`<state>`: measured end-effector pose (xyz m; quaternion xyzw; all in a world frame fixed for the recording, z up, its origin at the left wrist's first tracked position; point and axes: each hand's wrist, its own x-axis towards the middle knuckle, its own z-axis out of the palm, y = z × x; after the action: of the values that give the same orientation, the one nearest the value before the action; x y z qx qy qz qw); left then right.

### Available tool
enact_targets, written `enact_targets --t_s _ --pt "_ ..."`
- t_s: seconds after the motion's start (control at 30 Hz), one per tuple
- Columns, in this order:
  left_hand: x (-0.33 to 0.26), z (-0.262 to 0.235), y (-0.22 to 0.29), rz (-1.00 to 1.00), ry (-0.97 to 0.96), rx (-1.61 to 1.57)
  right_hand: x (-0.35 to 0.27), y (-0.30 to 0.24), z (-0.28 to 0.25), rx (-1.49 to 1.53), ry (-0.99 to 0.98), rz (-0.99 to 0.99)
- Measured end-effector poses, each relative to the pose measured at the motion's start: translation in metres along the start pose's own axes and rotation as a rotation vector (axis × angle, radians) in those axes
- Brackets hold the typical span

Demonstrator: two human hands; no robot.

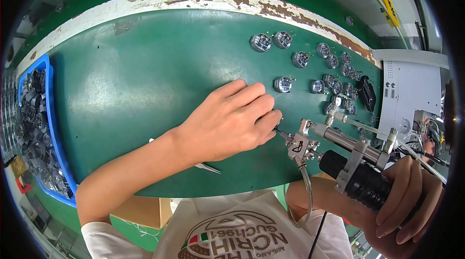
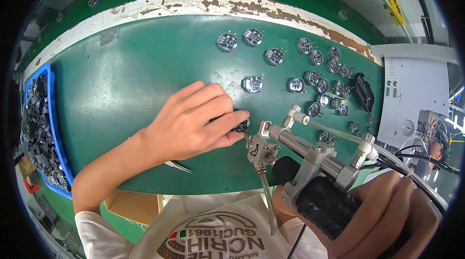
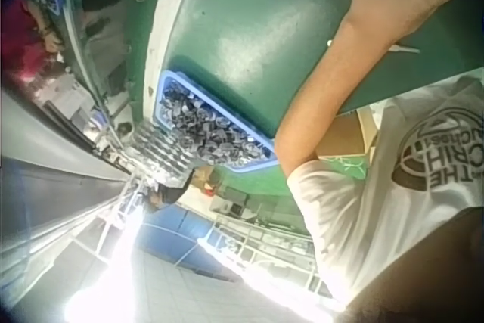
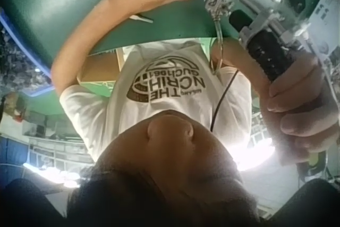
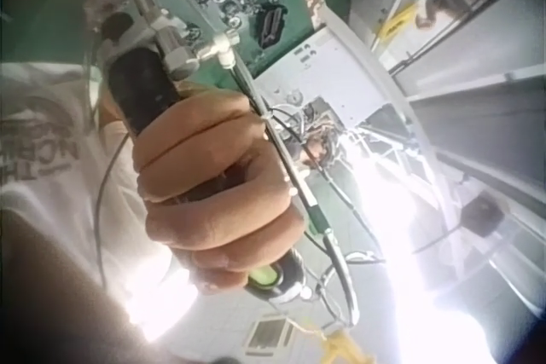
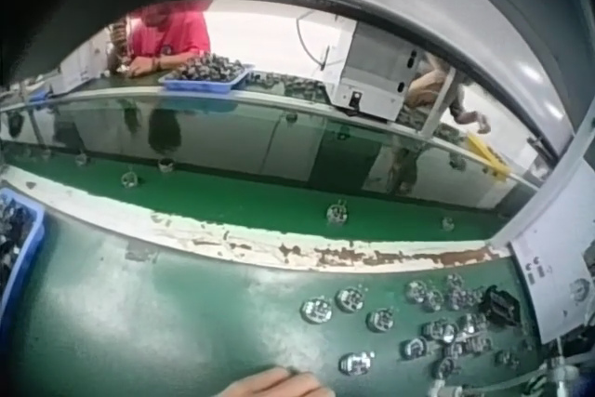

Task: The person assembles small components using a handheld soldering tool and places the finished parts onto a conveyor belt.

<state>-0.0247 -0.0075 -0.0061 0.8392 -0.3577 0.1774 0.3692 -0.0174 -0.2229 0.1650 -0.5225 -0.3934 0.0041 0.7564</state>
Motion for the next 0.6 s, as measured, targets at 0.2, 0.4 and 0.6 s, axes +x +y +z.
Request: enact_targets --t_s 0.2,0.4,0.6 --pt "-0.003 0.0 -0.001 -0.009 -0.003 -0.007 0.001 0.003 0.005 -0.062 -0.054 0.129" --pt "-0.001 0.003 0.002 0.002 0.013 0.004 0.004 -0.003 0.011 -0.092 -0.072 0.178" --pt "0.002 0.006 0.004 -0.017 -0.001 0.028 -0.066 -0.138 -0.098 -0.062 0.069 0.097"
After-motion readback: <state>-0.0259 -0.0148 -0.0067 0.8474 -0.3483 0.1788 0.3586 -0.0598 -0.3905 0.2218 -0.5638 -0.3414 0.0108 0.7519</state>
